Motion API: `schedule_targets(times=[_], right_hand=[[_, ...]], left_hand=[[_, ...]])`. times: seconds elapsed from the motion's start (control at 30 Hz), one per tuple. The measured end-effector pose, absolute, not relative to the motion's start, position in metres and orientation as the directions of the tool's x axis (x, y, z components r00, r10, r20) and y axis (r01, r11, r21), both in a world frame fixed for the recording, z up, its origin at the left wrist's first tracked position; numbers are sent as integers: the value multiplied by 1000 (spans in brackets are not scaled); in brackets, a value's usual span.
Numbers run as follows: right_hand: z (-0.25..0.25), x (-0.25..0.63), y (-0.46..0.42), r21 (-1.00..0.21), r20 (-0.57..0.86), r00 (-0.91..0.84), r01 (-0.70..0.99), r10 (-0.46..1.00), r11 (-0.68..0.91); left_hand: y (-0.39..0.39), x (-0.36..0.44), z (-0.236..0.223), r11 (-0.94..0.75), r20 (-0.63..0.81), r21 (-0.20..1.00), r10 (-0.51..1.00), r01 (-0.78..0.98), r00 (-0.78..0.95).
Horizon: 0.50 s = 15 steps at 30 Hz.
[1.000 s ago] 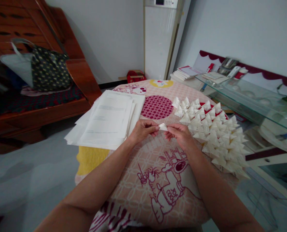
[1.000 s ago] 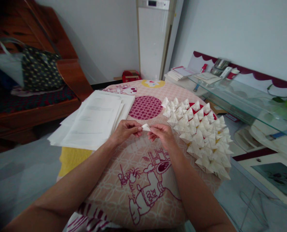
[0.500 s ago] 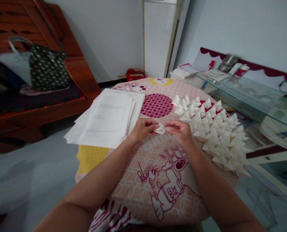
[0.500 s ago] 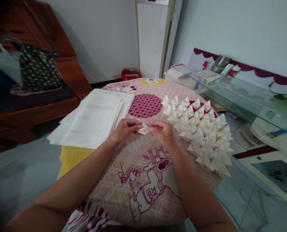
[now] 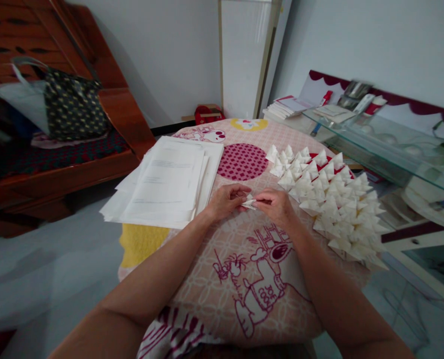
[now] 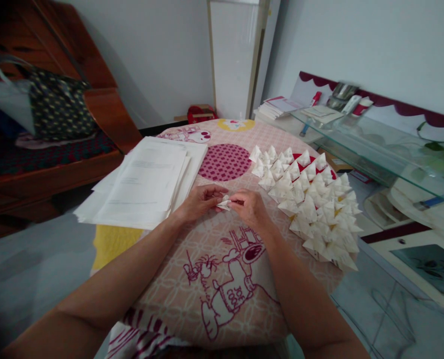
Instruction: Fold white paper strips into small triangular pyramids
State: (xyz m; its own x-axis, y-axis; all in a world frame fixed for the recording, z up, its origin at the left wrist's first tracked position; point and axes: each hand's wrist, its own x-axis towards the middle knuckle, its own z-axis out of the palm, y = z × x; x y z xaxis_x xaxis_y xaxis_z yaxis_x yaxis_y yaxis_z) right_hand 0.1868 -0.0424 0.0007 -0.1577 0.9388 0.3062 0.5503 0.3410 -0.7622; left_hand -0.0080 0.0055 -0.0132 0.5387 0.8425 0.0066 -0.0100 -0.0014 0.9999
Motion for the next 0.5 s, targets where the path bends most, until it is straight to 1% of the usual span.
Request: schedule_targets(times=[0.13,0.23,0.3,0.4,0.5], right_hand=[[-2,187,-41,-755,290,-178,561,940,339],[-5,185,-40,-743,264,-198,583,944,330],[-8,184,-39,-737,243,-203,597,949,316],[-11,182,-38,-712,237,-203,629,950,312],[-12,182,-37,-684,237,-208,658,949,315]], left_hand=[[7,-10,-15,-44,30,999,825,11,565],[7,-11,-17,-140,53,983,828,115,558],[6,-11,-16,-239,80,946,828,220,555],[4,-11,-11,-360,109,859,824,365,557],[2,-11,-6,-448,177,770,834,455,523]])
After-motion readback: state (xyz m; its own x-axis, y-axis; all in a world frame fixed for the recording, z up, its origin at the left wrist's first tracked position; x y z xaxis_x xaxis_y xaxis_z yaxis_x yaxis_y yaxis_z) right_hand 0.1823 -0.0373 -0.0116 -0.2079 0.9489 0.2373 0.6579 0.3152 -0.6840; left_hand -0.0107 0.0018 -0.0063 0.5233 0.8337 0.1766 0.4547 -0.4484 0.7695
